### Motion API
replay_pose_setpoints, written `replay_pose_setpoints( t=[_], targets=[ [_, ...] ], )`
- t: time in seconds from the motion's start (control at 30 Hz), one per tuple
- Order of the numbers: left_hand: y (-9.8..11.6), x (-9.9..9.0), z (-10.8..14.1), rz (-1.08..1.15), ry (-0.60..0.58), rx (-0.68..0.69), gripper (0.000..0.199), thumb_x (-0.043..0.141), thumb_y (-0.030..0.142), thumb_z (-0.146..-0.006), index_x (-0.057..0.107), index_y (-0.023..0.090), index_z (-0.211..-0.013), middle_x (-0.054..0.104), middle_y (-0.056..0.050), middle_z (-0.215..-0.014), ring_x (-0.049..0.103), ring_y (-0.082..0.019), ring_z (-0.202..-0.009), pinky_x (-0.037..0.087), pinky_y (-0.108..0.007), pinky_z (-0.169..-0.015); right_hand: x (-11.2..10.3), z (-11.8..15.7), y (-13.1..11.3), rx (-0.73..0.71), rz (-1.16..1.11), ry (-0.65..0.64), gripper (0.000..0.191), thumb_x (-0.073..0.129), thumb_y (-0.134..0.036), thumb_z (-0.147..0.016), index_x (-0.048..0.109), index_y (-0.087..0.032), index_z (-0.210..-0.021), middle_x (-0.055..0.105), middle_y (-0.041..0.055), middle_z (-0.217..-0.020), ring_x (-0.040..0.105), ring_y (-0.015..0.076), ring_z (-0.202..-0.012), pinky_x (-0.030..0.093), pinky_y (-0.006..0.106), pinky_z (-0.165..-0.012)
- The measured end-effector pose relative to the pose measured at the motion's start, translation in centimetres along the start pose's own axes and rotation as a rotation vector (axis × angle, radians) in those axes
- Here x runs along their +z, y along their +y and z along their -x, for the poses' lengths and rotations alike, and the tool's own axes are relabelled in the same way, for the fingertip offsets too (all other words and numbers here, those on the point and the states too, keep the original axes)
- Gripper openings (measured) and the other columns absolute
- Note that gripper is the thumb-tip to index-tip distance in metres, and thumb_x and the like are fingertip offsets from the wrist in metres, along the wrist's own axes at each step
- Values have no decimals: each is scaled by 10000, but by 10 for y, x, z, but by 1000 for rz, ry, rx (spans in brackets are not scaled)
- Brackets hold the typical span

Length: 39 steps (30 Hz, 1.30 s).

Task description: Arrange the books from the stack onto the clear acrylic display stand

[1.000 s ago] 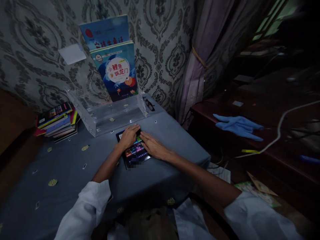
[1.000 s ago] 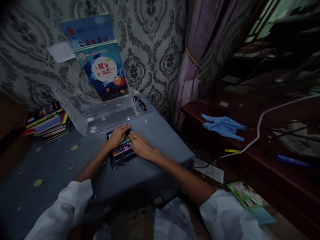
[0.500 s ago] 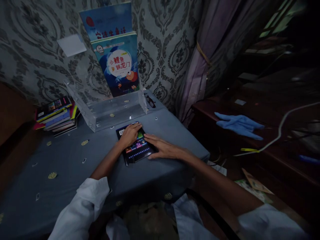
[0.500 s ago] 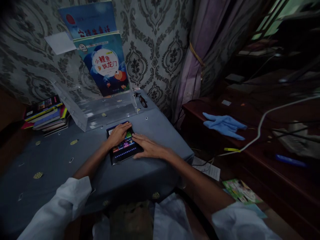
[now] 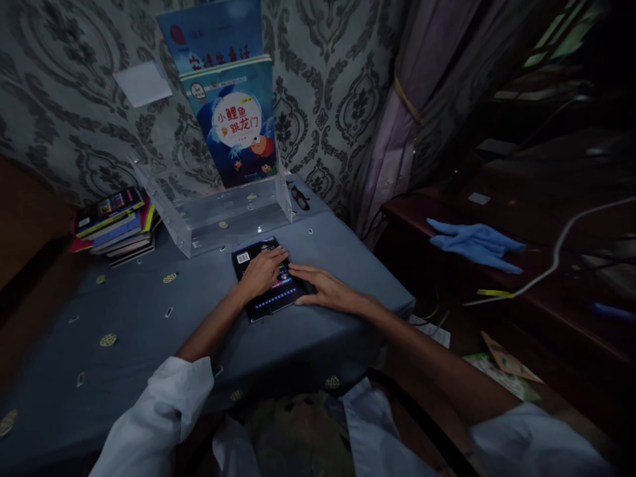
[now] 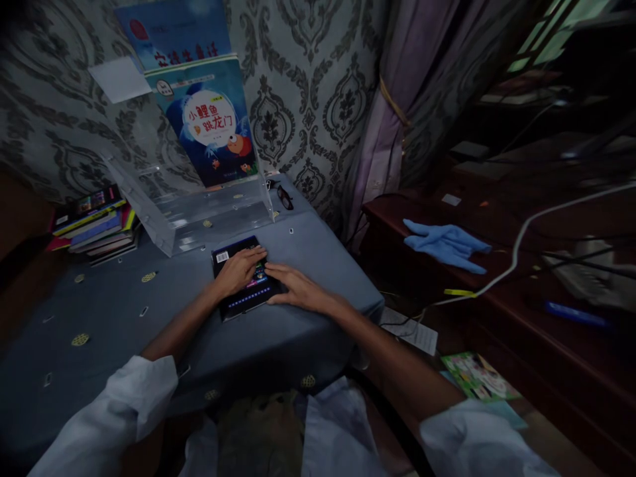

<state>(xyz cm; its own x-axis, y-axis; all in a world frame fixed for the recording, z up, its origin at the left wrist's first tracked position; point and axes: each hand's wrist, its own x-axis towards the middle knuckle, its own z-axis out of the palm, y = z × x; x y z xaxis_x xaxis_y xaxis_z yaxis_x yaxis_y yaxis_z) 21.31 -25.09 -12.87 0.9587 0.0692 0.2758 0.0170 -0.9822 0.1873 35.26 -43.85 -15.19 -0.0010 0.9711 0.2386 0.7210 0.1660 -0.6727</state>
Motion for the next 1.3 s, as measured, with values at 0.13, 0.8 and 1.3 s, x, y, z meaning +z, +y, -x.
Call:
replay_pose_setpoints(
  t=[0.13,0.8,1.3],
  targets=[
    [13,-2,7,19,-12,12,446,433,78,-916,620,139,-1317,619,-99,-1397,527,-203,-1360,417,-403,-1154,2,2,-3,-16,29,84,743,731,-523,-842,471,-219,-1468,503,154,-1485,462,318,-1392,392,541,-1157],
    [67,-6,42,112,-92,118,429,464,83,-910,643,158,-1293,632,-111,-1376,539,-216,-1349,432,-431,-1146,15,8,17,18,94,187,878,691,-626,-824,359,-221,-1529,485,165,-1469,427,363,-1402,392,584,-1134],
    [85,-8,99,84,8,-1,474,425,98,-969,497,180,-1430,538,-100,-1482,464,-188,-1411,377,-425,-1196,9,3,11,-115,106,120,629,692,-524,-879,545,-233,-1417,557,145,-1458,478,299,-1386,375,556,-1145]
  ],
)
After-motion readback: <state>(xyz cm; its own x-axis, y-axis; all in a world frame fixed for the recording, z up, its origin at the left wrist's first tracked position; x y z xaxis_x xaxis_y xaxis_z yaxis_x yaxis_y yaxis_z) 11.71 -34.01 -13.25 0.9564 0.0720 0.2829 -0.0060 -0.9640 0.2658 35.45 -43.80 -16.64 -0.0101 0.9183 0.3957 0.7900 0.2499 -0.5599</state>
